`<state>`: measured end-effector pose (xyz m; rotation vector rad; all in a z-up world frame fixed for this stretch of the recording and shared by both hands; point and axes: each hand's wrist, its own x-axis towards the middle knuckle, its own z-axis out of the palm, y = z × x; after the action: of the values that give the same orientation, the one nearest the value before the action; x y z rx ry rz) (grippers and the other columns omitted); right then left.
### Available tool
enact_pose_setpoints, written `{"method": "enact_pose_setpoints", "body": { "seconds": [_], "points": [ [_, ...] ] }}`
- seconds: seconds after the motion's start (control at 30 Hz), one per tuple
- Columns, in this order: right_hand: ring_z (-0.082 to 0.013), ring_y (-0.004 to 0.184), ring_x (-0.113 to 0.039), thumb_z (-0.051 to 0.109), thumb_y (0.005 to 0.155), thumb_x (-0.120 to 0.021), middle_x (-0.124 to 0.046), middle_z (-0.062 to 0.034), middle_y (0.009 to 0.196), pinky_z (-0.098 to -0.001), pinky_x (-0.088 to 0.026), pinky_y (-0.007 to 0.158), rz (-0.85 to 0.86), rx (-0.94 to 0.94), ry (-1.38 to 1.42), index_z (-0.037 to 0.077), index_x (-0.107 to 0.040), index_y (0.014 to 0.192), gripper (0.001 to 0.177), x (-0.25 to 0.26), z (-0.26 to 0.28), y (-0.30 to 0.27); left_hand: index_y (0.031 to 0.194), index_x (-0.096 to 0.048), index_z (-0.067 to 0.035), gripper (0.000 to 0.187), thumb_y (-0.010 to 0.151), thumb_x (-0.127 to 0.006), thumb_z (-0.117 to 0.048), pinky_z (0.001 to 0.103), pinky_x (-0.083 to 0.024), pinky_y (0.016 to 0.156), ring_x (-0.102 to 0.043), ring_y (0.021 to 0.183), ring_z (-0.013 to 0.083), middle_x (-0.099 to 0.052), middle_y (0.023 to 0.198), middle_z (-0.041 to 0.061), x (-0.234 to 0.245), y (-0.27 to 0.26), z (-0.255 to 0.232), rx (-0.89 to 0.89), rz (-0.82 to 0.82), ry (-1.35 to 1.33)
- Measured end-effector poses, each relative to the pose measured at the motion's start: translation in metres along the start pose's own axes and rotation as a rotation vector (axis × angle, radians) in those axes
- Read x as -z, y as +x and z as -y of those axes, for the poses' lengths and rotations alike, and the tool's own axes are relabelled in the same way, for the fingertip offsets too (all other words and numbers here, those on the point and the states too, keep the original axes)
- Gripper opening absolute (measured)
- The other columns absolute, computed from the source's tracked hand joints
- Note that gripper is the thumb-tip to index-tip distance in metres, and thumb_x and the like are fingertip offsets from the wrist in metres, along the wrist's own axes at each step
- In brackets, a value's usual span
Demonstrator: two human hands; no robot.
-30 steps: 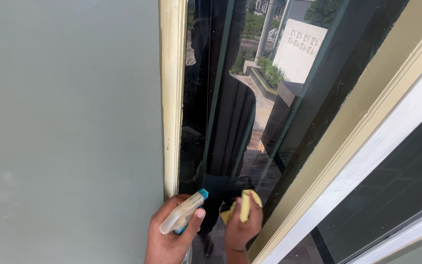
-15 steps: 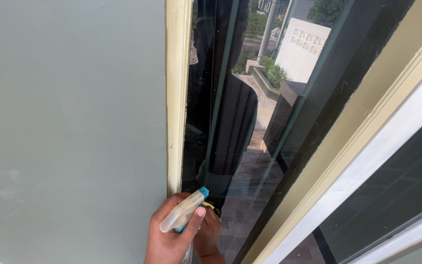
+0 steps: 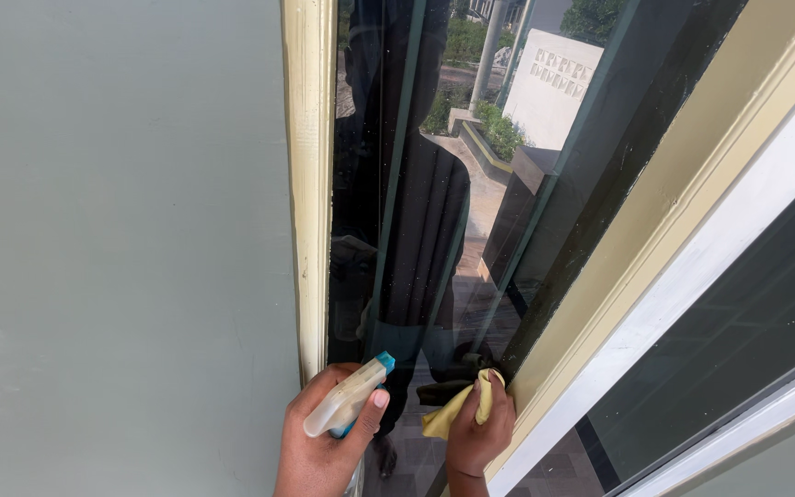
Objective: The person wipes the glass panes and frames of a sliding door with a cloth while holding a spray bottle.
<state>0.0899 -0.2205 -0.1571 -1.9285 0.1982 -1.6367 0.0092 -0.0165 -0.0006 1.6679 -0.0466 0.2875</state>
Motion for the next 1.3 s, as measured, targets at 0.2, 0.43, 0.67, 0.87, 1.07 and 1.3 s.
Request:
{"method": "enact_pose_setpoints", "body": {
  "seconds": [0.2,0.43,0.67,0.87,1.07,1.3],
  "points": [
    [-0.0306,0.108,-0.068,0.003,0.097,-0.066,-0.068,-0.0186,0.119,-0.0382,-0.056,0.091,-0.021,-0.148,0.214,-0.005,-0.062,0.125,0.029,-0.005,0.030,-0.002,0.099,-0.075,-0.004,0.032,0.080,-0.080,-0.029,0.031,-0.061,0.060,-0.075,0.066,0.0157,-0.076,0.080,0.010,-0.002,-0.004,-0.001,0.062,0.037,-0.124],
    [-0.0237,0.092,-0.071,0.014,0.090,-0.071,-0.072,-0.0100,0.098,-0.0363,-0.056,0.081,0.189,0.021,0.379,0.000,-0.071,0.110,0.024,-0.037,0.056,-0.057,0.099,-0.077,-0.002,0.029,0.083,-0.081,-0.026,0.027,-0.059,0.062,-0.073,0.068,0.0112,-0.077,0.080,0.008,0.001,-0.003,0.009,-0.147,0.009,-0.093],
    [-0.0132,0.088,-0.076,0.016,0.101,-0.055,-0.072,0.0007,0.094,-0.0284,-0.059,0.071,0.776,-0.325,0.554,0.007,-0.065,0.109,0.017,-0.076,0.041,-0.134,0.101,-0.077,-0.003,0.030,0.081,-0.081,-0.026,0.030,-0.059,0.065,-0.074,0.071,0.0130,-0.078,0.082,0.008,0.010,-0.006,0.010,-0.098,-0.006,-0.092],
    [-0.0221,0.076,-0.070,0.012,0.084,-0.072,-0.073,-0.0028,0.084,-0.0316,-0.055,0.060,0.387,0.286,0.370,0.008,-0.070,0.090,0.007,-0.045,0.068,-0.079,0.102,-0.076,-0.005,0.030,0.082,-0.080,-0.026,0.029,-0.057,0.059,-0.072,0.064,0.0126,-0.075,0.075,0.011,0.017,-0.009,0.005,-0.012,0.012,-0.125],
    [-0.0230,0.067,-0.058,0.002,0.081,-0.078,-0.064,-0.0085,0.076,-0.0382,-0.049,0.059,0.086,0.213,0.058,0.004,-0.078,0.111,0.030,-0.016,0.068,0.014,0.098,-0.076,-0.002,0.031,0.082,-0.080,-0.028,0.028,-0.057,0.057,-0.070,0.062,0.0116,-0.074,0.076,0.009,0.019,-0.011,0.006,-0.074,-0.018,-0.145],
    [-0.0162,0.080,-0.064,-0.004,0.098,-0.071,-0.068,-0.0106,0.091,-0.0306,-0.053,0.070,-0.134,-0.001,0.067,-0.004,-0.071,0.127,0.029,0.007,0.063,0.084,0.102,-0.076,-0.004,0.035,0.080,-0.080,-0.030,0.028,-0.061,0.058,-0.075,0.063,0.0128,-0.076,0.077,0.009,0.017,-0.011,0.000,-0.001,-0.004,-0.081]
  ]
}}
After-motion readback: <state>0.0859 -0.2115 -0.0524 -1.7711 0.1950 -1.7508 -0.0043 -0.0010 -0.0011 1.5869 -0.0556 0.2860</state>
